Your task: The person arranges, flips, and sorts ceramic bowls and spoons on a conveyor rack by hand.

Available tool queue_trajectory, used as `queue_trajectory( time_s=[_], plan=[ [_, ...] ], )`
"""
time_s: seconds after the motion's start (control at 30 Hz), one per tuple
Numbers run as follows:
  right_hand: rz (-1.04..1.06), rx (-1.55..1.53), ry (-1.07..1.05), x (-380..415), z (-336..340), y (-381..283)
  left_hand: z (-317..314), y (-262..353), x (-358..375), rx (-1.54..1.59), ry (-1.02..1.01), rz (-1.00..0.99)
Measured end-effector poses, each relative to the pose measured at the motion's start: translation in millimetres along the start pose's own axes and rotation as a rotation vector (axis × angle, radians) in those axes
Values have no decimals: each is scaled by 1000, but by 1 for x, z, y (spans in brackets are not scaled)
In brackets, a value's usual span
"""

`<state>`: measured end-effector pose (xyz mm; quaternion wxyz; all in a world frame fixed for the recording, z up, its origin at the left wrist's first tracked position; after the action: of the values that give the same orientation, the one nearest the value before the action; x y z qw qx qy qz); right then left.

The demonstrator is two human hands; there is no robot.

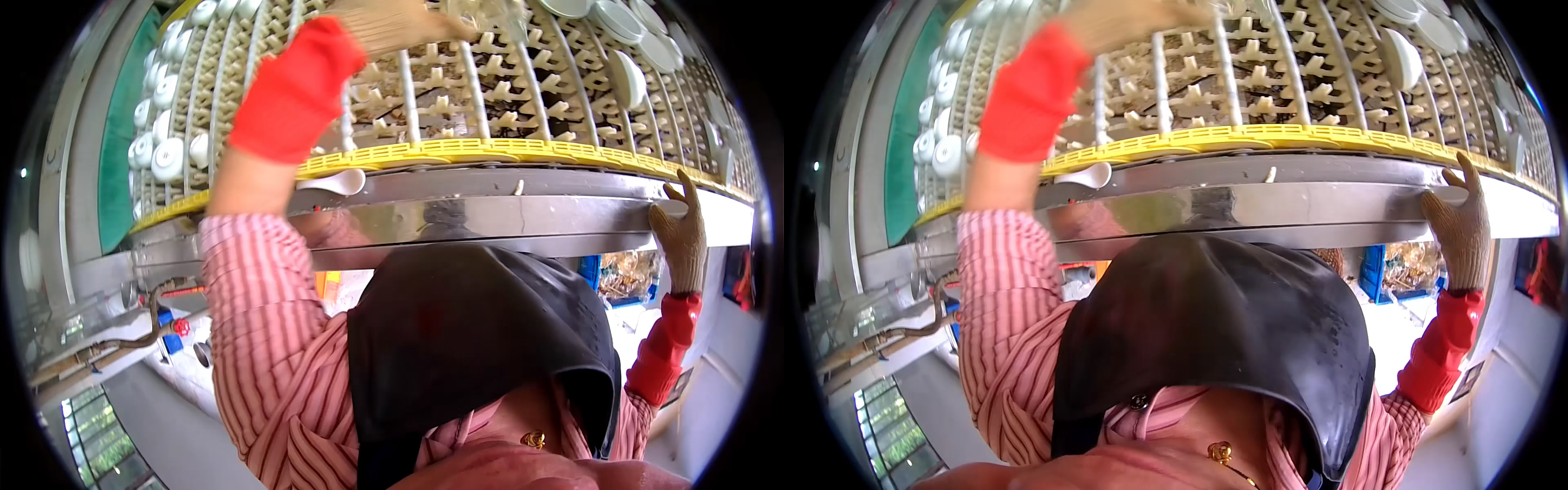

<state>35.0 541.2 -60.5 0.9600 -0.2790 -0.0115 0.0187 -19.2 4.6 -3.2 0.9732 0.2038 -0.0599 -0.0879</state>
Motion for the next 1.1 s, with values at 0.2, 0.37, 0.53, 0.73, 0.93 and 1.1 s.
queue_trajectory(
  time_s=[0.2,0.37,0.53,0.73,0.93,1.1],
  plan=[
    [91,-110,-39,-27,4,-19,-11,-59,173,-113,-250,59],
    [126,324,-52,-28,7,-36,-43,-37,218,-232,75,16],
    [104,369,-110,-9,4,-38,-60,-22,211,-477,170,77],
    [91,312,66,-8,16,-97,-64,9,178,-695,-189,189],
    [65,314,-35,-25,9,-61,-80,0,174,-609,13,121],
    [121,113,-32,-46,9,-96,-44,-8,178,-384,213,289]
  ],
)
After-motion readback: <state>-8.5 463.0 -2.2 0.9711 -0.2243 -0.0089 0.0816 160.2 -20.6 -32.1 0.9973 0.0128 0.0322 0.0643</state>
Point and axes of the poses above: each hand's wrist, its own x-axis away from the middle knuckle, its own z-axis out of the back of the hand, y = z × x, the point moved 2 cm from there along -x, towards the middle knuckle, and after that the axes turned 5 degrees about y, right-handed, at the moved point
